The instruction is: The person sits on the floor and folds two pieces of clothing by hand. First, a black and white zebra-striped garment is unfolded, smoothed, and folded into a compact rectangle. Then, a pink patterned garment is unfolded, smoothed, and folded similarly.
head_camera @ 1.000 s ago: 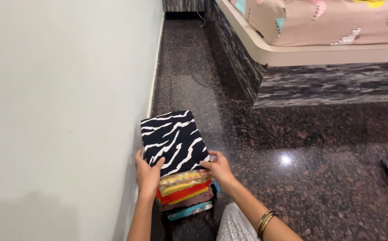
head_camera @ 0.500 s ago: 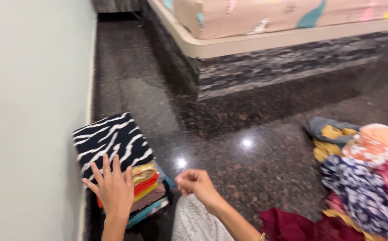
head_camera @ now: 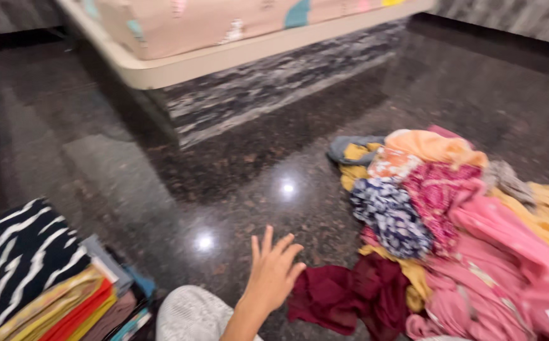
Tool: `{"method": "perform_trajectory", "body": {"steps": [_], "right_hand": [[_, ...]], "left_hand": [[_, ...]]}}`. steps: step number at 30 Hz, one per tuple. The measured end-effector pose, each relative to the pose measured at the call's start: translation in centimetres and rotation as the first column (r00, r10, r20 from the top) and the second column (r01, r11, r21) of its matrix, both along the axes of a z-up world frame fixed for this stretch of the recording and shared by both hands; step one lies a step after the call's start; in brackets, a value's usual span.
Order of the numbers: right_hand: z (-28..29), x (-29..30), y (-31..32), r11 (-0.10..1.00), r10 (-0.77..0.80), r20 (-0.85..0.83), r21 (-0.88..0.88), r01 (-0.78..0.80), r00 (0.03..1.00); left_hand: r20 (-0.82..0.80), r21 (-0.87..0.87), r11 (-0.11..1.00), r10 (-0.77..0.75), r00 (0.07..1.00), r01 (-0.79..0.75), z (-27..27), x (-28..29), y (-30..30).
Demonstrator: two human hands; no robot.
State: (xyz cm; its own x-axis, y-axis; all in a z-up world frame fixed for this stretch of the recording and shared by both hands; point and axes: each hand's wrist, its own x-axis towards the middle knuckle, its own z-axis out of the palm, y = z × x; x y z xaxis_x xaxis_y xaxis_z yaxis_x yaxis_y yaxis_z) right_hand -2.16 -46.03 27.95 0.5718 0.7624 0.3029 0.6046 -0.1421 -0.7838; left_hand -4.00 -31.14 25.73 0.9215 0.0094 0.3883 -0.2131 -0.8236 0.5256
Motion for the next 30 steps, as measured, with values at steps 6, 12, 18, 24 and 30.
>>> {"method": "perform_trajectory", "body": {"steps": [6, 12, 18, 24, 30], "right_hand": [[3.3, 1.3, -6.9, 0.987, -0.134, 0.446, -0.018, 0.159, 0.885], [5.6, 1.4, -12.3, 0.969, -0.153, 0.622, -0.058, 0.239, 0.768], [-0.4, 17.2, -23.8, 0.721, -0.664, 0.228, -0.054, 0.69, 0.712], [-7.2, 36.5, -35.7, 0.253, -0.953, -0.161, 0.054, 0.966, 0.259], [-17.2, 45.7, -32.0, 0.445, -0.796, -0.134, 0.529, 0.722, 0.59]], "left_hand": [[-0.137, -0.015, 0.962, -0.271, 0.953, 0.271, -1.5, 4.1, -6.2], [-0.119, -0.016, 0.941, -0.338, 0.934, 0.338, -2.4, 10.1, -8.2], [-0.166, -0.066, 0.921, -0.389, 0.906, 0.384, -4.9, 15.9, -9.3], [-0.123, -0.179, 0.84, -0.536, 0.835, 0.513, -12.4, 22.9, -10.9], [-0.239, -0.357, 0.809, -0.562, 0.792, 0.466, -17.0, 27.3, -10.4]]}}
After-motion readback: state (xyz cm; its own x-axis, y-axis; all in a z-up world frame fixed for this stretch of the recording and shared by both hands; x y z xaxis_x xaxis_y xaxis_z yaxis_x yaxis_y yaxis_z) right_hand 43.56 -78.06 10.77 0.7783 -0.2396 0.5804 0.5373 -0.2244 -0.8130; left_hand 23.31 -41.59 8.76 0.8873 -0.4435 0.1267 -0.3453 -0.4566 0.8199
